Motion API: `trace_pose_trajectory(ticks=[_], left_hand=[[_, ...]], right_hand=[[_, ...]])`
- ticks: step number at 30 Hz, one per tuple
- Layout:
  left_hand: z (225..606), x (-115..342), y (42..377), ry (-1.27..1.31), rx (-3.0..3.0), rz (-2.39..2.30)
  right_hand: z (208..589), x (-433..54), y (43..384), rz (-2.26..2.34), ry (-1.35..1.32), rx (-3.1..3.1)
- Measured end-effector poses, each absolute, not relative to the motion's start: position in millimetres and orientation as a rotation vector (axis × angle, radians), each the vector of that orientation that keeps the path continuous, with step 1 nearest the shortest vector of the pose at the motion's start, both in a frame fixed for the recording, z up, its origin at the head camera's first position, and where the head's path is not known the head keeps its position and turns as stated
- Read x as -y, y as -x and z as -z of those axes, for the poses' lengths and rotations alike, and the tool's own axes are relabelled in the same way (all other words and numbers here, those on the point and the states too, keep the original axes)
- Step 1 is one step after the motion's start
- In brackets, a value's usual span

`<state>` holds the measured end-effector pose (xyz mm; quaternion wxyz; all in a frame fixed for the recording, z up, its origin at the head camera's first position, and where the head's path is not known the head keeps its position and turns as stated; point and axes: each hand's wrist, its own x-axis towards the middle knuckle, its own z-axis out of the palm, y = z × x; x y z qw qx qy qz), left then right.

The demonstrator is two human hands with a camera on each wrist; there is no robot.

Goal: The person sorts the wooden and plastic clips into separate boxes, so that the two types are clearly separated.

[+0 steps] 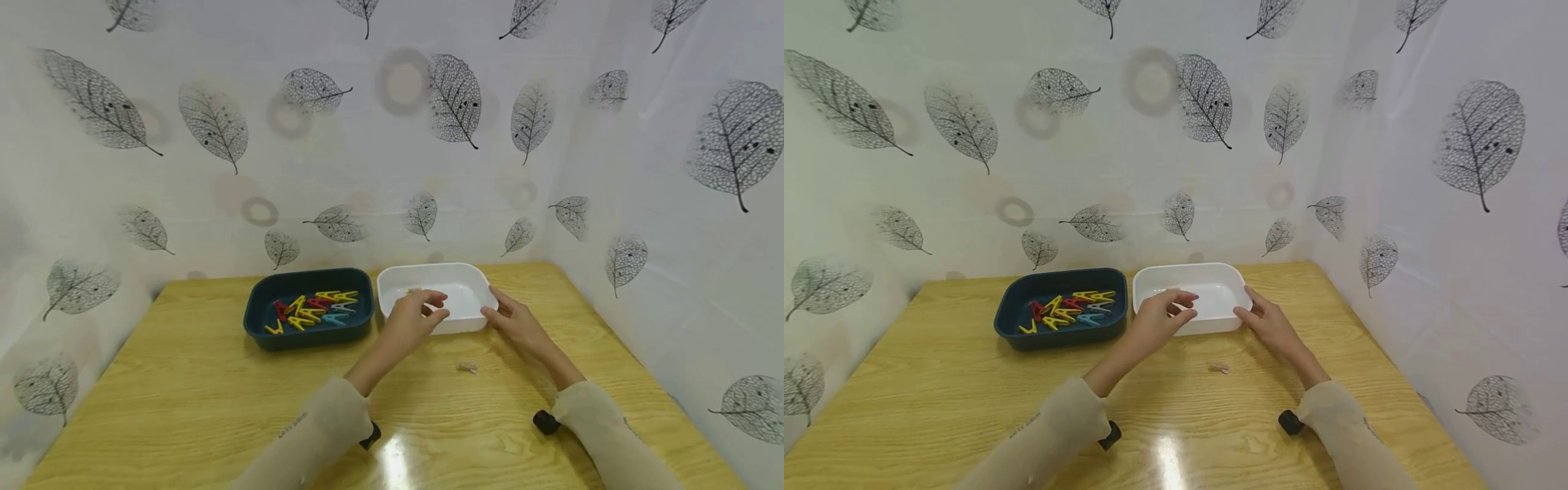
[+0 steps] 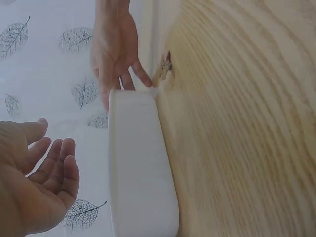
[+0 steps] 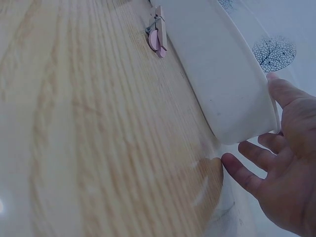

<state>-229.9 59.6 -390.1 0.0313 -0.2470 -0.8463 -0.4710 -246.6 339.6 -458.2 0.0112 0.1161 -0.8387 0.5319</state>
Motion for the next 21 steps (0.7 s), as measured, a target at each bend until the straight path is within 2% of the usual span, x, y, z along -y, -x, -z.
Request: trace_pose_trajectory(ticks=[21], left_hand=[[416, -76, 203, 0.924, 2.681, 1.441]], right_hand=[[454, -338, 245, -1.614, -0.361, 2.644]])
